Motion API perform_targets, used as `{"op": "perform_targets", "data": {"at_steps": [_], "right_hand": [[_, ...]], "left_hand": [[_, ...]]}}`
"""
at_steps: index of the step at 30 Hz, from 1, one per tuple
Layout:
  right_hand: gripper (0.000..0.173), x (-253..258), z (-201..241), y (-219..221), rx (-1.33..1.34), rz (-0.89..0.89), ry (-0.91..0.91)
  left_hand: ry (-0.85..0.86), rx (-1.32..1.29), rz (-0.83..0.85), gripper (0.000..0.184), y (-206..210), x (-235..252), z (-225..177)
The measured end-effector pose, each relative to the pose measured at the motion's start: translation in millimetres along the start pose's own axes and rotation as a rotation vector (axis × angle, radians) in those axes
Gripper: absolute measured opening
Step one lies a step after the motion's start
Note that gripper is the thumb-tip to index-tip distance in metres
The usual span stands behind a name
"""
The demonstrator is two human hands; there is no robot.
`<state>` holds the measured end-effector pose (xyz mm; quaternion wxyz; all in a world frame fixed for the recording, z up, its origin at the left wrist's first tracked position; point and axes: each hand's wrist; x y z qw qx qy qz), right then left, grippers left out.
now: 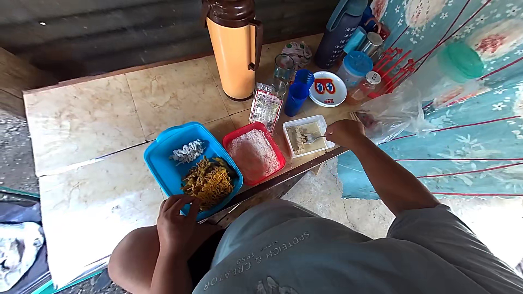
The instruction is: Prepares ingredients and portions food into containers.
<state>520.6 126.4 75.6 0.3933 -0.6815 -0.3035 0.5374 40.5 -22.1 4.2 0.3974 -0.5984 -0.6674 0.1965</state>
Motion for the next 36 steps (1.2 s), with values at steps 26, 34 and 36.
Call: {"op": "perform_targets", "data": {"at_steps": [26, 34, 36], "right_hand": [[0.023, -29.8, 30.3, 26.3, -0.138, -0.288, -0.252], [0.02, -58.4, 60.9, 14.0, -0.279, -0.283, -0.251], [0.019, -59.8, 64.3, 12.4, -0.295, -0.29, -0.266]], "left_hand": [[0.005, -0.003, 0.017, 0.022, 2.6, 1.6, -0.9], [0.001, -0.016, 0.023, 0.022, 1.0, 1.6, -3.9], [-0.002, -0.021, 0.025, 0.023, 0.8, 1.9, -3.9]]}}
Point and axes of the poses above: each hand's wrist, its own x-axis towards the middle knuckle, its own y-axis out of the palm, z = x × y, and after that the axes turned 5 degrees about y, right-handed
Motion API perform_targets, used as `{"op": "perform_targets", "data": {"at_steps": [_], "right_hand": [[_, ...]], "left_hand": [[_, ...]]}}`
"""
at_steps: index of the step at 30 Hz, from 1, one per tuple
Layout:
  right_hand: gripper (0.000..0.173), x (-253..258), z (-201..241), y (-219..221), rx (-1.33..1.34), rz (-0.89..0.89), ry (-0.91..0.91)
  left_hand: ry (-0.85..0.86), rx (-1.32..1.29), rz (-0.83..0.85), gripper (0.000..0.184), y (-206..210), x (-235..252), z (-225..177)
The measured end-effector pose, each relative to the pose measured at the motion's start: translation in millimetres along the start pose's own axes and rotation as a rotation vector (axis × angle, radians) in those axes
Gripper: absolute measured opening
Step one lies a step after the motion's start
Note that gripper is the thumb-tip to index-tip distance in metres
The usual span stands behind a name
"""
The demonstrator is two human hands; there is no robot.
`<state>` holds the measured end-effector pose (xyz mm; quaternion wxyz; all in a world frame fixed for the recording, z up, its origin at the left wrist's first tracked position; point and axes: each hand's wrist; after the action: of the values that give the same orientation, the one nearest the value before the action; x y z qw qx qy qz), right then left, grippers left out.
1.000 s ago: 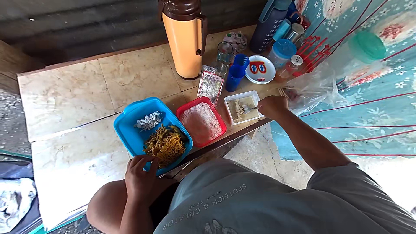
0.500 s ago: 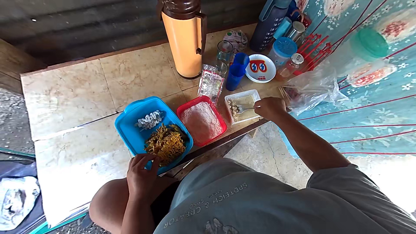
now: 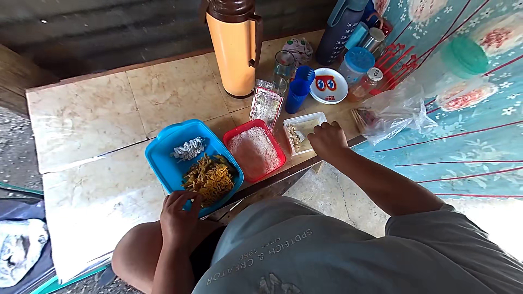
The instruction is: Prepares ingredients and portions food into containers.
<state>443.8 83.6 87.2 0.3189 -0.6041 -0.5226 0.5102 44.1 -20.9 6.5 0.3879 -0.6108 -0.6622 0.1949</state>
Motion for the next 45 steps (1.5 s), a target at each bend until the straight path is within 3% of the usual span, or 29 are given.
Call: {"op": "perform_targets", "data": {"at_steps": [15, 20, 22, 27, 31, 39, 45], "right_hand": [[0.021, 11.0, -18.4, -14.7, 0.049, 0.123, 0.075], [0.022, 13.3, -15.9, -0.3, -0.005, 0.073, -0.008], [0.023, 16.1, -20.6, 4.9, 0.03, 0.06, -0.037], [0.023, 29.7, -55.0, 7.0, 0.214, 0.173, 0.088], [0.022, 30.6, -71.0, 27.0, 0.319, 0.164, 0.137], [0.024, 18.7, -57.4, 9.9, 0.216, 0.14, 0.102], [0.019, 10.3, -27.7, 0.5, 0.05, -0.022, -0.016]], "left_hand": [[-0.005, -0.016, -0.007, 0.022, -1.4, 1.1, 3.3], [-0.002, -0.008, -0.005, 0.023, -0.6, 2.4, 3.0], [-0.008, -0.01, 0.004, 0.022, -1.2, 2.0, 1.9], [-0.013, -0.002, -0.003, 0.023, -1.6, 0.8, 0.0], [-0.025, 0.009, -0.006, 0.023, -0.6, 2.3, -0.2], [-0.025, 0.004, 0.005, 0.023, 2.1, 3.9, 1.4], [-0.026, -0.019, -0.009, 0.019, 4.4, 2.6, 2.3]]}}
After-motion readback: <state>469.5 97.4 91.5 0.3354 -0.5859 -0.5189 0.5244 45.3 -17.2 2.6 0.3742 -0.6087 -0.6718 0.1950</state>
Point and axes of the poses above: each hand's wrist, its own x-axis towards the middle knuckle, its own y-axis out of the palm, z = x × y, and after that the axes turned 5 degrees about y, right-handed
